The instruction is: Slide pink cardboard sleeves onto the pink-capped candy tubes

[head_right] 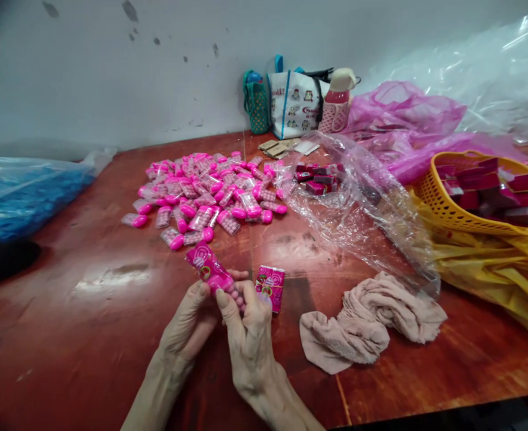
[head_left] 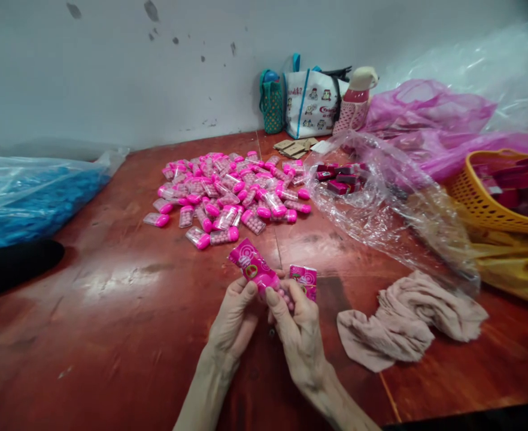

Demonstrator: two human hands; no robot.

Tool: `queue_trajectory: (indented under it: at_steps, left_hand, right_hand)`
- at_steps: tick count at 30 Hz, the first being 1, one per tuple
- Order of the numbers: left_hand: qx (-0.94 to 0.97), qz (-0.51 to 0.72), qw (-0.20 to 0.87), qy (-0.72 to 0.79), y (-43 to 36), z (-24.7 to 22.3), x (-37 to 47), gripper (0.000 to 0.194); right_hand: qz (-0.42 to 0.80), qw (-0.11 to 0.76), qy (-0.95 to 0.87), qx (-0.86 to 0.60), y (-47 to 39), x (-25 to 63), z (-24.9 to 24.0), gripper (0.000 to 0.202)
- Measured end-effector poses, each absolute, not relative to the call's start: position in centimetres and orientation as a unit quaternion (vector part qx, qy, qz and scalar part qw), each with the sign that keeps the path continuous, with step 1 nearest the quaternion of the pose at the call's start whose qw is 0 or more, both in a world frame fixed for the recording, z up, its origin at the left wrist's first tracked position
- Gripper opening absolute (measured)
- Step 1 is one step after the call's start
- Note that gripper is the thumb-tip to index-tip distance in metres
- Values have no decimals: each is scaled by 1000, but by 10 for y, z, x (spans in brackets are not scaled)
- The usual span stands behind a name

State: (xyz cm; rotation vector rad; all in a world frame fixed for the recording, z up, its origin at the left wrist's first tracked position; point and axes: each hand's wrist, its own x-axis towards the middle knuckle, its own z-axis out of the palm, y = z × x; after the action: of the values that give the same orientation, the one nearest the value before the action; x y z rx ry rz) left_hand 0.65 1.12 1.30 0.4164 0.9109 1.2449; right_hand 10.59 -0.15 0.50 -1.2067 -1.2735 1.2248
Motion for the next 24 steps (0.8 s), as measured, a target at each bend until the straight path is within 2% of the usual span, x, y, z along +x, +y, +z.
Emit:
queue_trajectory:
  at_steps: [2,6,8,11,17,24]
  left_hand:
    - [189,559,692,416,12,13,8,28]
    - [181,586,653,443,15,12,13,18]
    - [181,591,645,450,16,10,15,16]
    - [191,574,656,451,15,8,16,17]
    - [209,571,658,444,12,17,14,32]
    - [224,570,651,448,12,13,20,22]
  right_hand:
    - [503,478,-521,-497,-3,106,4,20]
    - [401,500,-553,-533,-4,107,-1,18]
    - [389,505,-554,-536,-3,107,-2,18]
    - [452,497,-523,-525,-1,106,-3,21]
    - [578,485,-467,-460,-2,97,-8,28]
    - [463,485,-544,-504,-5,105,-9,23]
